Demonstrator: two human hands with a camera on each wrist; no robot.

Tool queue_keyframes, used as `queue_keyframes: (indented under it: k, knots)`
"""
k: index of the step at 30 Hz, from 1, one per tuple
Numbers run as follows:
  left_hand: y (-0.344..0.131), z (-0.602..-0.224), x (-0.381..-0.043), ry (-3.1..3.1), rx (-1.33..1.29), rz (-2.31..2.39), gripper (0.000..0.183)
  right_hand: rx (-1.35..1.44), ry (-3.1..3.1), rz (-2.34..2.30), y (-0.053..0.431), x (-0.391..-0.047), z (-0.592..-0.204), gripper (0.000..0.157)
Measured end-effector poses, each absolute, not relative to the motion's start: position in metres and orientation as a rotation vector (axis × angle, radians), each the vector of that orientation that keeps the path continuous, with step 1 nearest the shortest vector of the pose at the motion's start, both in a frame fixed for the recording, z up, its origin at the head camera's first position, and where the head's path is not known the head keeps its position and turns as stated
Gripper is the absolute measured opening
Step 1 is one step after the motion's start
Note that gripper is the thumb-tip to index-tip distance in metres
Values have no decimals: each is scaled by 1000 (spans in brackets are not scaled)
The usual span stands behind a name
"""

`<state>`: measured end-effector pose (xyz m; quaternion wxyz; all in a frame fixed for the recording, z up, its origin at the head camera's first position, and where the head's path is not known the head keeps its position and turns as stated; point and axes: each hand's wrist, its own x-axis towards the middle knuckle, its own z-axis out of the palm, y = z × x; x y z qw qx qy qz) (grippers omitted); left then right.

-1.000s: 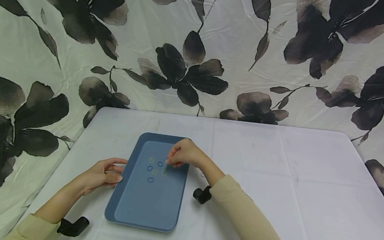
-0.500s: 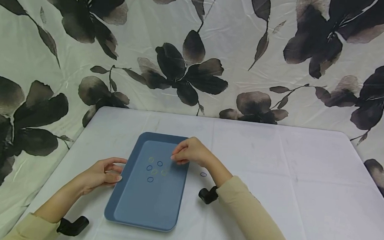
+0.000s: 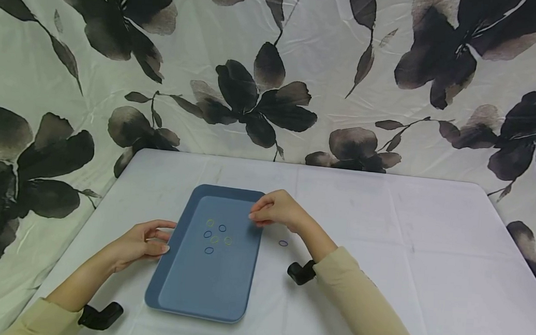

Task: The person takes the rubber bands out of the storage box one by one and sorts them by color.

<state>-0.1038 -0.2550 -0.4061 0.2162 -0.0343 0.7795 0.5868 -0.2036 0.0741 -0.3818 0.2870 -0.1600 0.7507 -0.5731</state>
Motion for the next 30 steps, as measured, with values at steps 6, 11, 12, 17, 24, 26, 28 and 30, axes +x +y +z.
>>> queue_keyframes:
  k: [6, 11, 12, 17, 24, 26, 28, 30]
  knots:
    - [-254, -406, -105, 2154, -91, 1627, 61, -389, 2005, -1547, 89, -205, -384, 17]
    - [-252, -405, -105, 2155, -88, 1630, 61, -346, 2025, -1536, 99, -204, -387, 16]
    - [-252, -405, -104, 2154, -91, 1630, 61, -336, 2028, -1530, 101, -203, -387, 17]
    - [-252, -403, -102, 2152, -108, 1636, 62, -306, 2031, -1522, 109, -200, -393, 18]
    - [-253, -405, -101, 2148, -110, 1646, 62, -286, 2024, -1526, 123, -199, -402, 19]
    - [-253, -405, -102, 2145, -112, 1648, 62, -288, 2033, -1517, 127, -198, -403, 20]
    - [-253, -405, -102, 2146, -115, 1647, 62, -290, 2042, -1508, 131, -197, -404, 20]
    - [-253, -406, -103, 2146, -115, 1644, 62, -294, 2043, -1509, 134, -197, -406, 21]
